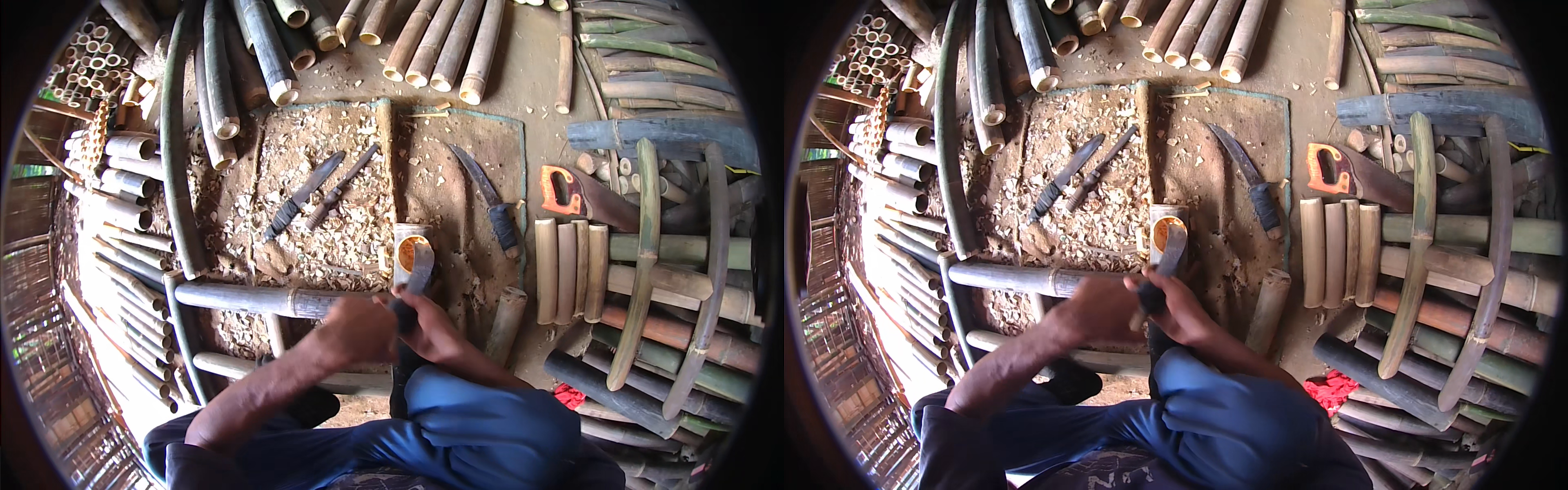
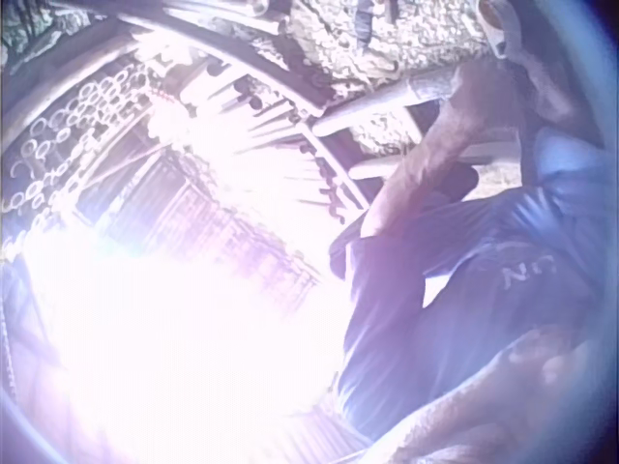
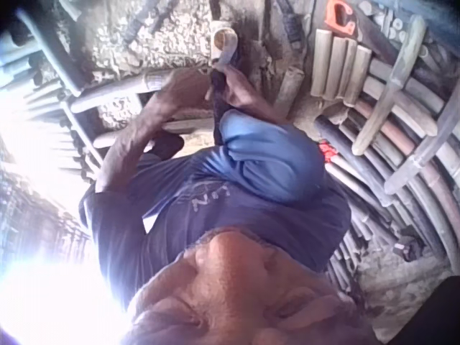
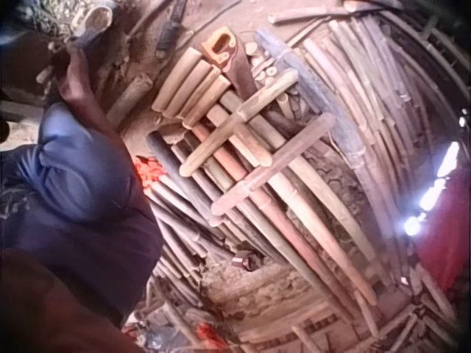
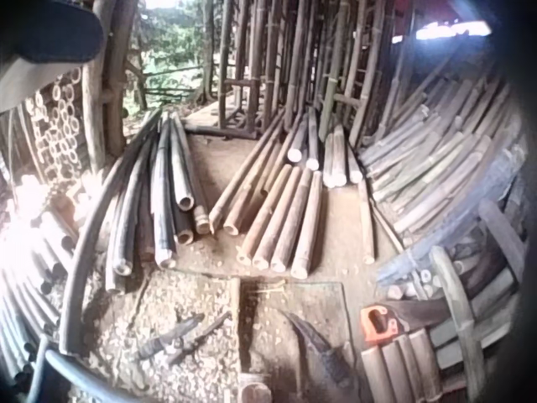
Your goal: The person carves and shapes bamboo segments using a knife and an adze. They shave the inner edges of a segment, apply a substance from a small container, and fit different segments together.
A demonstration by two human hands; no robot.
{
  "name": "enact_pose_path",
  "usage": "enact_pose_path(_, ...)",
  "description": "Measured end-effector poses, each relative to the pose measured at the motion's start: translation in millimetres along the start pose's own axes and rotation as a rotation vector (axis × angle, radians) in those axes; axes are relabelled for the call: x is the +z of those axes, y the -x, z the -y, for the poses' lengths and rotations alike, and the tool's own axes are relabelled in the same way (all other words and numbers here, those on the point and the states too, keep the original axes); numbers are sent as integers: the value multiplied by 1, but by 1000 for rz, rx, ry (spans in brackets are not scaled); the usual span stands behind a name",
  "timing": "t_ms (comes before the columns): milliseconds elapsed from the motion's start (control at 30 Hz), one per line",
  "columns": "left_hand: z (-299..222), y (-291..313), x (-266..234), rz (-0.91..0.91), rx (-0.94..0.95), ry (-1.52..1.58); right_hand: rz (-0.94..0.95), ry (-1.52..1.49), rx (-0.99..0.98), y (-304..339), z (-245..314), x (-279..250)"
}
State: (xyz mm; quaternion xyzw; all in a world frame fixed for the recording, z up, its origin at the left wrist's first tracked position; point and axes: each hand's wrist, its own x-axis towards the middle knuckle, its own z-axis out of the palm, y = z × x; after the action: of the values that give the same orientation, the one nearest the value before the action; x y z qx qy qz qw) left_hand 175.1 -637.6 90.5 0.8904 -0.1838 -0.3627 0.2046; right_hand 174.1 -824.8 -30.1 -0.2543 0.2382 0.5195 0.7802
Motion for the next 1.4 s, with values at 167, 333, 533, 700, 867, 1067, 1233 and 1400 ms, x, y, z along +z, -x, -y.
enact_pose_path(167,-52,-67,-3,-365,537,-24,-511,1181,-202,34,37,-39)
enact_pose_path(333,-39,-157,2,-25,237,83,-734,2259,-266,35,93,-68)
enact_pose_path(533,-17,-162,9,-560,175,537,-325,2604,-396,10,177,-7)
enact_pose_path(700,-4,-150,21,-1196,33,1086,212,2816,-534,-61,190,67)
enact_pose_path(867,2,-141,15,-1170,-32,910,82,2805,-740,-62,176,61)
enact_pose_path(1067,-27,-179,13,-149,324,369,-571,1823,-323,-7,150,-75)
enact_pose_path(1233,-20,-172,-3,-394,293,561,-612,1678,-230,7,176,-55)
enact_pose_path(1400,-2,-159,-7,-809,189,795,-404,2489,-141,-26,203,40)
